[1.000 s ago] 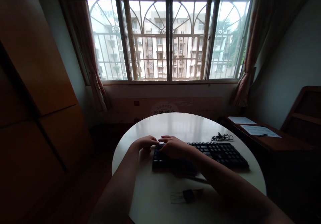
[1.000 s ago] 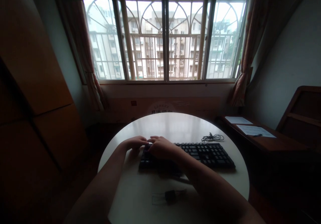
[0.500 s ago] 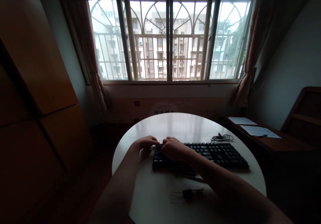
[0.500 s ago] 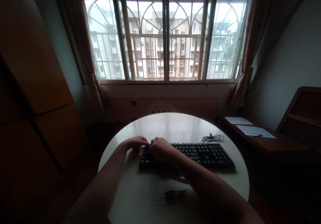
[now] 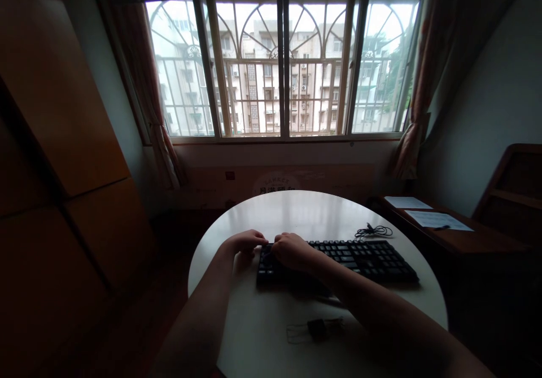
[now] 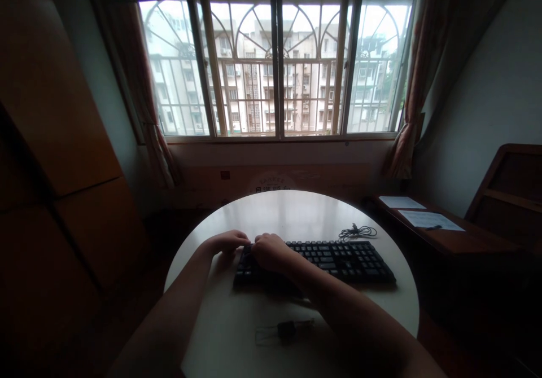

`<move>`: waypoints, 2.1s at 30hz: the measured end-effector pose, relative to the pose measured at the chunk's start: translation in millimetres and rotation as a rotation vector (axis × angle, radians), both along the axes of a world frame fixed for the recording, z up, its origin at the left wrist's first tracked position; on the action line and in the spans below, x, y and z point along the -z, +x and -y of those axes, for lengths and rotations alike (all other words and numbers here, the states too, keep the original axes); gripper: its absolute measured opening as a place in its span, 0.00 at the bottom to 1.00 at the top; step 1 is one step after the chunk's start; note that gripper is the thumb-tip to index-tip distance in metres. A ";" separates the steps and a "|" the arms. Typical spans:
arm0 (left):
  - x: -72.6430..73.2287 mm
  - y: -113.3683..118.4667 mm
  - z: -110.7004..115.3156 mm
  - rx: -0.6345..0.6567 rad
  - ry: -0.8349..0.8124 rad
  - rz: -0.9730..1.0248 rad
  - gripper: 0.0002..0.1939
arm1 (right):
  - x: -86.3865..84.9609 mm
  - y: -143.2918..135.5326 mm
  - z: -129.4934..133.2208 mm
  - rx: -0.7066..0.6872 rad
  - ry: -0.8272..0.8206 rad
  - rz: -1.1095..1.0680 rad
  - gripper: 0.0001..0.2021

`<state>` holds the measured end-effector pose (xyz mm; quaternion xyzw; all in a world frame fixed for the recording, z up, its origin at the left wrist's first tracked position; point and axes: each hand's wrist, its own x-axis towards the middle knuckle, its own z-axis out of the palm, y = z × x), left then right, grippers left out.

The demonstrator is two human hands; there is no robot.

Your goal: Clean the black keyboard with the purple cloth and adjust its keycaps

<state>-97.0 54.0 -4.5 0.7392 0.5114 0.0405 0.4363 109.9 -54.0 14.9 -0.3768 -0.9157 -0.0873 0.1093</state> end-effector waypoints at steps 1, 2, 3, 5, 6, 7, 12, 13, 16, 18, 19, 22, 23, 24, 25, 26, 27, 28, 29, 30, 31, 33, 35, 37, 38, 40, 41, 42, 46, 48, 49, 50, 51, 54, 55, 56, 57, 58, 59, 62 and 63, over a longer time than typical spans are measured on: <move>0.2 -0.2 -0.4 0.004 -0.001 0.002 0.29 | 1.2 -0.6 -0.7 0.017 -0.004 -0.006 0.12; 0.5 -0.4 -0.7 0.004 -0.005 0.008 0.29 | 2.5 -1.3 -1.4 0.034 -0.006 -0.009 0.12; 0.8 -0.4 -0.9 0.000 -0.013 0.018 0.29 | 3.5 -2.1 -1.8 0.046 -0.007 -0.008 0.12; 1.1 -0.2 -0.4 -0.015 -0.030 0.033 0.28 | 4.8 -3.5 -1.8 0.054 -0.008 0.001 0.12; 1.1 0.1 0.0 -0.021 -0.037 0.038 0.28 | 4.9 -3.9 -1.5 0.049 -0.012 0.008 0.12; 1.0 0.3 0.4 -0.024 -0.044 0.043 0.28 | 4.7 -4.1 -1.0 0.040 -0.016 0.013 0.12; 1.1 0.4 0.2 -0.026 -0.043 0.043 0.28 | 4.3 -3.2 0.1 0.023 -0.024 0.015 0.12; 1.1 0.3 -0.1 -0.027 -0.042 0.042 0.28 | 5.1 -3.4 -0.3 0.036 -0.027 0.008 0.11; -0.1 0.7 0.6 -0.015 -0.042 0.044 0.29 | 8.2 -5.3 -1.6 0.093 -0.035 -0.022 0.12; -1.9 1.6 2.5 -0.015 -0.046 0.048 0.29 | 9.0 -6.8 -1.5 0.112 -0.030 -0.031 0.12; -2.8 2.1 3.6 -0.019 -0.049 0.051 0.28 | 8.6 -7.3 -1.0 0.109 -0.025 -0.030 0.12; -4.1 3.3 5.7 -0.039 -0.049 0.051 0.28 | 4.3 -6.5 1.7 0.077 -0.024 0.001 0.12; -4.0 3.3 5.8 -0.040 -0.047 0.047 0.28 | 2.5 -5.7 2.5 0.062 -0.025 0.016 0.11; -3.6 3.2 5.5 -0.041 -0.044 0.042 0.27 | 0.9 -4.8 3.2 0.048 -0.026 0.028 0.11; -3.1 3.0 5.0 -0.040 -0.042 0.038 0.27 | -0.3 -3.9 3.5 0.036 -0.027 0.037 0.11; -2.5 2.6 4.4 -0.036 -0.042 0.036 0.27 | -0.9 -3.2 3.5 0.026 -0.026 0.041 0.11; -2.0 2.2 3.7 -0.031 -0.040 0.036 0.27 | -0.9 -2.6 3.1 0.021 -0.025 0.040 0.12; -1.6 1.8 3.1 -0.026 -0.038 0.035 0.27 | -0.4 -2.3 2.3 0.023 -0.024 0.035 0.12; -1.3 1.5 2.5 -0.022 -0.035 0.033 0.26 | 0.5 -2.2 1.3 0.031 -0.024 0.028 0.12; -1.1 1.2 2.0 -0.018 -0.036 0.029 0.26 | 1.6 -2.2 0.3 0.040 -0.024 0.020 0.12; -1.1 1.1 1.7 -0.014 -0.038 0.025 0.26 | 2.7 -2.4 -0.8 0.048 -0.023 0.012 0.13; -1.5 1.2 1.5 -0.009 -0.045 0.022 0.27 | 4.4 -2.9 -2.3 0.057 -0.023 -0.004 0.13; -2.2 1.7 2.0 -0.016 -0.050 0.022 0.27 | 4.6 -3.6 -2.6 0.055 -0.025 -0.004 0.13; -2.8 2.1 2.9 -0.026 -0.054 0.024 0.27 | 3.2 -4.4 -1.5 0.052 -0.023 0.014 0.13; -2.8 2.2 3.2 -0.031 -0.055 0.029 0.27 | 2.2 -4.9 -0.6 0.049 -0.020 0.026 0.12; -2.2 1.9 2.9 -0.029 -0.048 0.035 0.27 | 0.1 -5.5 1.4 0.039 -0.017 0.047 0.11; -1.5 1.5 2.2 -0.024 -0.043 0.032 0.27 | -0.7 -5.6 2.2 0.034 -0.017 0.051 0.11; -0.6 0.9 1.2 -0.019 -0.036 0.025 0.27 | -1.3 -5.5 2.7 0.032 -0.019 0.052 0.11; 2.8 -0.9 -3.1 -0.002 -0.030 0.014 0.27 | -0.1 -4.9 2.6 0.052 -0.036 0.037 0.12; 3.0 -0.7 -3.5 -0.005 -0.032 0.020 0.26 | 2.5 -5.5 1.7 0.088 -0.038 0.022 0.12; 2.7 -0.2 -3.1 -0.012 -0.032 0.018 0.26 | 4.1 -6.0 1.1 0.107 -0.036 0.012 0.13; 2.3 0.4 -2.4 -0.021 -0.032 0.018 0.26 | 5.8 -6.6 0.5 0.122 -0.033 0.002 0.13; 1.7 0.9 -1.6 -0.028 -0.034 0.020 0.26 | 7.6 -7.2 -0.2 0.129 -0.028 -0.007 0.13; 0.2 1.9 0.3 -0.026 -0.043 0.041 0.25 | 12.2 -7.9 -2.7 0.105 -0.001 -0.028 0.13; -0.2 1.9 0.5 -0.021 -0.047 0.046 0.25 | 13.4 -7.6 -3.7 0.087 0.009 -0.036 0.13; -0.6 1.7 0.6 -0.016 -0.048 0.048 0.26 | 14.3 -7.1 -4.7 0.066 0.018 -0.045 0.12; -0.9 1.4 0.6 -0.012 -0.049 0.044 0.26 | 14.9 -6.3 -5.6 0.046 0.026 -0.054 0.12; -1.3 1.1 0.6 -0.007 -0.048 0.037 0.26 | 15.2 -5.3 -6.4 0.026 0.031 -0.062 0.11; -1.7 0.9 0.7 -0.004 -0.047 0.031 0.26 | 15.1 -4.2 -7.1 0.006 0.035 -0.068 0.11; -2.9 1.0 1.6 -0.001 -0.040 0.027 0.25 | 13.1 -0.4 -7.8 -0.054 0.043 -0.077 0.12; -3.2 1.2 2.1 -0.004 -0.041 0.026 0.25 | 11.9 0.8 -7.7 -0.072 0.047 -0.076 0.12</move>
